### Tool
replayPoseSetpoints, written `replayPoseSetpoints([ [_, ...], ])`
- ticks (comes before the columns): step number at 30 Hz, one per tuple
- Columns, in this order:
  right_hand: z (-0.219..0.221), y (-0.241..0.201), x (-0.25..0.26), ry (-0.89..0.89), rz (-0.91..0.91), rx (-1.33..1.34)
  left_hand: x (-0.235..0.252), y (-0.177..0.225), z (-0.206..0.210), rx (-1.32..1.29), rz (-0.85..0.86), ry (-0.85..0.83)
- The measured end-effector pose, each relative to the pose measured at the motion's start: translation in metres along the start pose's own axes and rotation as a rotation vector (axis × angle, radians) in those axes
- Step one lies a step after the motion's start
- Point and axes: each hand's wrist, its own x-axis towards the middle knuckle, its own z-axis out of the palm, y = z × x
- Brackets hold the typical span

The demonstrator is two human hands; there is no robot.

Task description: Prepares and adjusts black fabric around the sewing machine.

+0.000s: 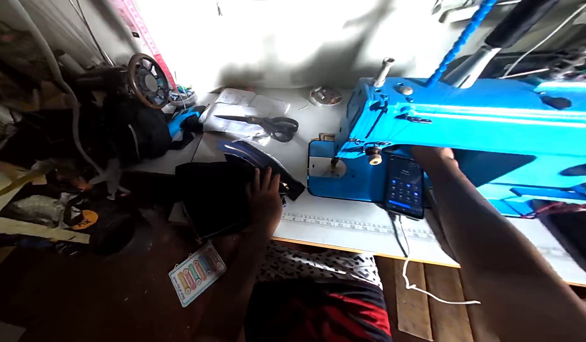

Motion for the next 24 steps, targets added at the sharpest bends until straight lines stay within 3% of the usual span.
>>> replayPoseSetpoints([
  [4,-0.022,-0.005,-0.057,0.22,-0.047,0.269,-0.003,-0.003,0.006,-0.023,0.027,0.091],
  [7,-0.031,-0.014,-0.127,0.129,-0.028,0.441,-0.005,-0.002,0.004,-0.029,0.029,0.046],
  [10,-0.011,-0.043,-0.173,0.054,-0.208,0.519,-0.004,-0.002,0.003,-0.032,0.016,0.025],
  [14,0.023,-0.089,-0.182,-0.012,-0.456,0.387,-0.005,-0.006,0.009,-0.04,0.024,0.101],
  [24,0.054,-0.13,-0.167,0.007,-0.605,0.202,-0.006,-0.004,0.008,-0.028,-0.067,0.154],
])
